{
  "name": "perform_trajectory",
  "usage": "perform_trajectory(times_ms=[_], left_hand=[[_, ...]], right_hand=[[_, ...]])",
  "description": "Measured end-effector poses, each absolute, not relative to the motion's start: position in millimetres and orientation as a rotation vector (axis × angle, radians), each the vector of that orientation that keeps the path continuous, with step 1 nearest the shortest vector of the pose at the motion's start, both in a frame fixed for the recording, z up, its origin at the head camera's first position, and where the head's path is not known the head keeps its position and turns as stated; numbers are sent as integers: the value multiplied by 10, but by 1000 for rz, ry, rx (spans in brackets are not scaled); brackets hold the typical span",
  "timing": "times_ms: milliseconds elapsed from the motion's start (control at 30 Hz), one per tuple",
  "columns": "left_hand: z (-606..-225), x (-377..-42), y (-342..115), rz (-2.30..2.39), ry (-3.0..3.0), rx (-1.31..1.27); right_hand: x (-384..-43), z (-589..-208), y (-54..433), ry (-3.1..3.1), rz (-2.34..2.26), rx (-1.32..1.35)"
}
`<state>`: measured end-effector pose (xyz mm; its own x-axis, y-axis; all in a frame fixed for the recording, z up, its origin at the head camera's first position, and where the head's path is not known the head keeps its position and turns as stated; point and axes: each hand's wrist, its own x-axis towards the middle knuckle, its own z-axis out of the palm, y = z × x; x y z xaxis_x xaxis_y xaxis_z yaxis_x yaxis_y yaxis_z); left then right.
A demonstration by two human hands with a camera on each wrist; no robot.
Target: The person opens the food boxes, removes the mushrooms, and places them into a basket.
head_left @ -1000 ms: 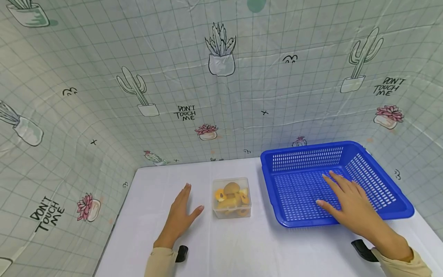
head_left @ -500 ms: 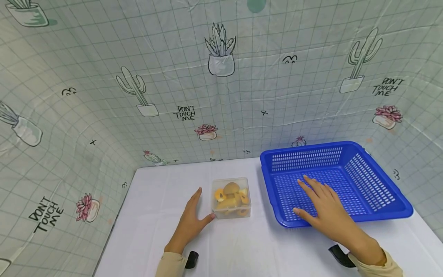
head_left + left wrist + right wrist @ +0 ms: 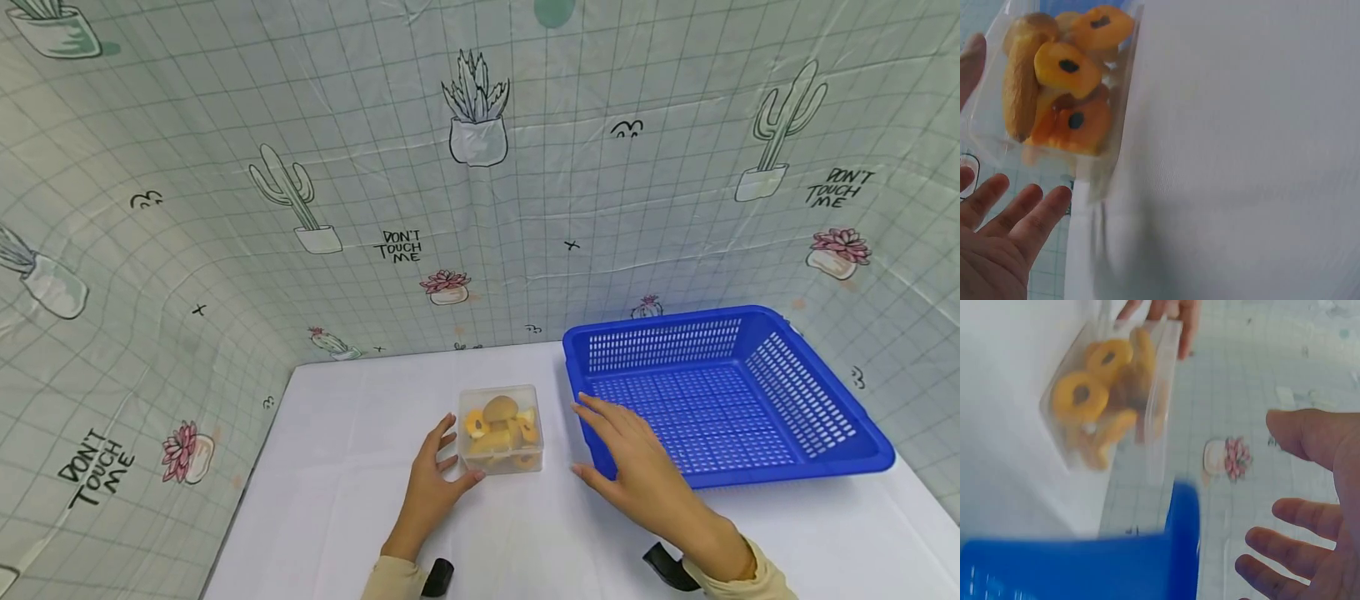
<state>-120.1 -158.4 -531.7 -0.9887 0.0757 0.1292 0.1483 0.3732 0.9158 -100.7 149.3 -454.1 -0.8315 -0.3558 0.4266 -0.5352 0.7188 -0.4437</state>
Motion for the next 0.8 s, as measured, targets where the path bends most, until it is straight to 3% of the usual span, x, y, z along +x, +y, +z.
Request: perform_trajectory(times_ms=[800], left_hand=[[-5401, -1165, -1424, -2015, -2270, 3]], right_hand=[[-1011, -4702, 694, -2554, 965, 802]])
